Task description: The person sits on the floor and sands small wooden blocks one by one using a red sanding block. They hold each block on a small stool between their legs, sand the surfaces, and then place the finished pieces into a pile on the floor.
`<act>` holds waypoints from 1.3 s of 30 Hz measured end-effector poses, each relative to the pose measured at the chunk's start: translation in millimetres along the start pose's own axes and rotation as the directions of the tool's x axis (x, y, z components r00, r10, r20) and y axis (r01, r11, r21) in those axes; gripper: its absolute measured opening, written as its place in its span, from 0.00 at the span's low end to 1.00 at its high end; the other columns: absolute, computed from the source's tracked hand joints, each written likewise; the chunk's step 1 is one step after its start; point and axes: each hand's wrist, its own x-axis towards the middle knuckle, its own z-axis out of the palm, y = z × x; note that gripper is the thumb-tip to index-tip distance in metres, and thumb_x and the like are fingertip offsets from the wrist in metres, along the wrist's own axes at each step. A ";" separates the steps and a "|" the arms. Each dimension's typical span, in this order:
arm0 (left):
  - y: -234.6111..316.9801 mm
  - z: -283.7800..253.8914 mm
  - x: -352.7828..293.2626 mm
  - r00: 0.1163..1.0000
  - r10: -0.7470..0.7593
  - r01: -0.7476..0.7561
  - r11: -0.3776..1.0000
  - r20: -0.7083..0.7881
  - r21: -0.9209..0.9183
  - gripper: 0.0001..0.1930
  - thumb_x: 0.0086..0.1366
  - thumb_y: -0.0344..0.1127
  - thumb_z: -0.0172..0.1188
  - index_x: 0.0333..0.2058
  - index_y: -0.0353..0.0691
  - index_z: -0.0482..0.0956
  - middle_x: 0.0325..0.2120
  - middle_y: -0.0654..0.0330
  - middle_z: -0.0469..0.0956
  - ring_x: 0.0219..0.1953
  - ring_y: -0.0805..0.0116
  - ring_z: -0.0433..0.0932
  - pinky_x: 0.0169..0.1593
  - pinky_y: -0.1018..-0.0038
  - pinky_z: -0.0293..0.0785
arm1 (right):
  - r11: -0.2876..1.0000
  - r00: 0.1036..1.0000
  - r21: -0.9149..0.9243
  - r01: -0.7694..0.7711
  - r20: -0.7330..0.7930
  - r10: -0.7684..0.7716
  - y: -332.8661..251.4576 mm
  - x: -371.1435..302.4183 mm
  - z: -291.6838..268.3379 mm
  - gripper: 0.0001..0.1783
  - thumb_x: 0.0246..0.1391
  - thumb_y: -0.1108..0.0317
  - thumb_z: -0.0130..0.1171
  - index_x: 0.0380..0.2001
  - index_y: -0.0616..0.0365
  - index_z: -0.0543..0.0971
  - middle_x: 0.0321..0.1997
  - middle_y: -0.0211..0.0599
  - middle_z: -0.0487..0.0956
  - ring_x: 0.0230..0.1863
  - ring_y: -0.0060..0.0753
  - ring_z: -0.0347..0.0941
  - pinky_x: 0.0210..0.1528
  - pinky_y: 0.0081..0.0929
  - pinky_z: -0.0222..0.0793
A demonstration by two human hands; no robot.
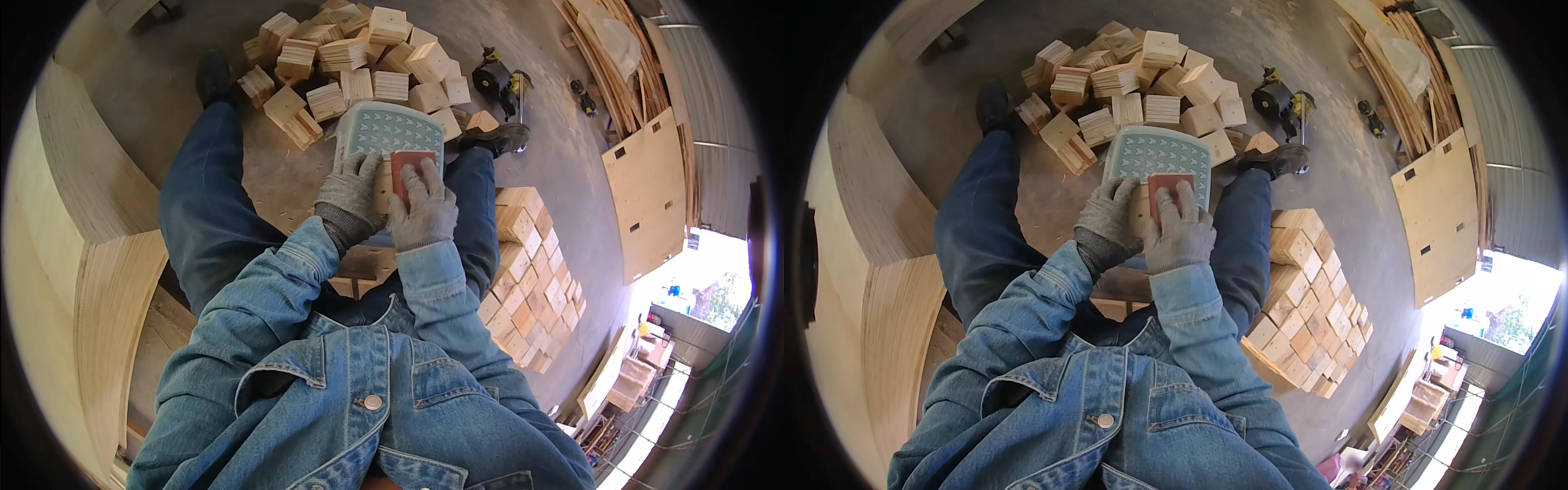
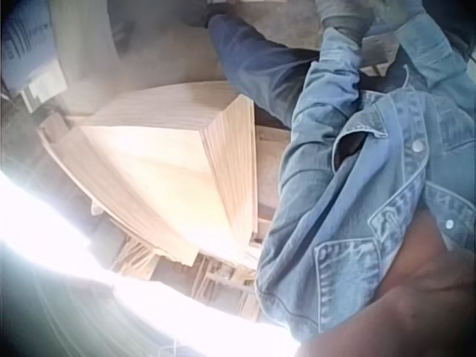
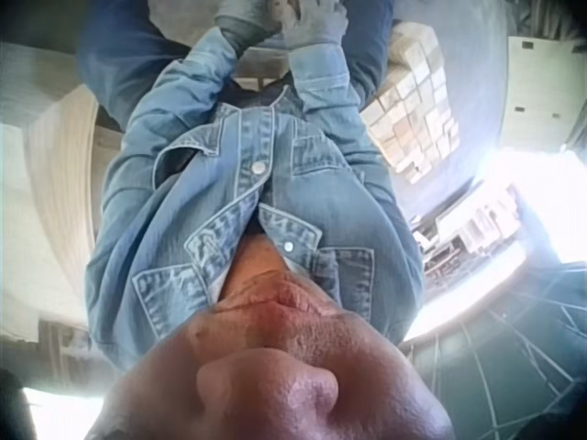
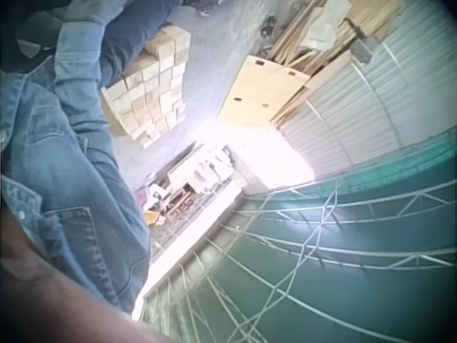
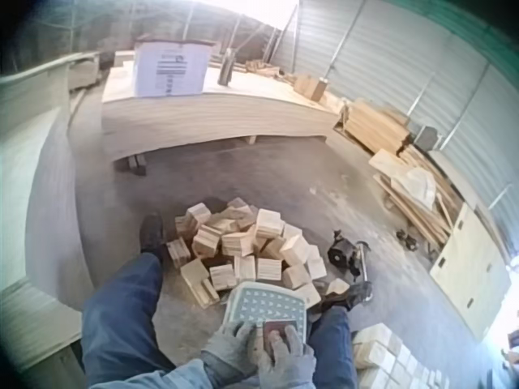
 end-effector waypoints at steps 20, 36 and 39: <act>-1.4 4.4 3.7 1.000 -0.015 0.015 1.000 0.012 -0.022 0.55 0.47 0.48 0.79 0.72 0.43 0.60 0.64 0.44 0.66 0.65 0.39 0.70 0.68 0.52 0.71 | 0.999 1.000 0.045 0.022 0.016 -0.022 8.9 18.7 -0.2 0.32 0.54 0.55 0.69 0.63 0.44 0.81 0.74 0.45 0.72 0.61 0.64 0.75 0.66 0.51 0.72; -2.8 10.3 -1.0 0.997 0.029 -0.030 0.999 -0.075 -0.017 0.55 0.44 0.46 0.81 0.70 0.43 0.62 0.62 0.45 0.69 0.61 0.38 0.72 0.64 0.50 0.75 | 0.983 0.984 -0.126 -0.134 0.098 0.147 5.8 27.3 -7.4 0.32 0.57 0.53 0.65 0.66 0.41 0.79 0.77 0.40 0.69 0.60 0.62 0.75 0.65 0.53 0.72; -11.1 15.1 -0.4 0.991 0.072 -0.075 0.997 -0.113 -0.024 0.55 0.44 0.46 0.81 0.70 0.42 0.62 0.61 0.44 0.69 0.61 0.38 0.72 0.63 0.51 0.75 | 0.964 0.965 -0.185 -0.190 0.144 0.218 8.4 60.1 -9.0 0.32 0.57 0.53 0.64 0.66 0.42 0.79 0.76 0.40 0.70 0.59 0.60 0.76 0.63 0.51 0.73</act>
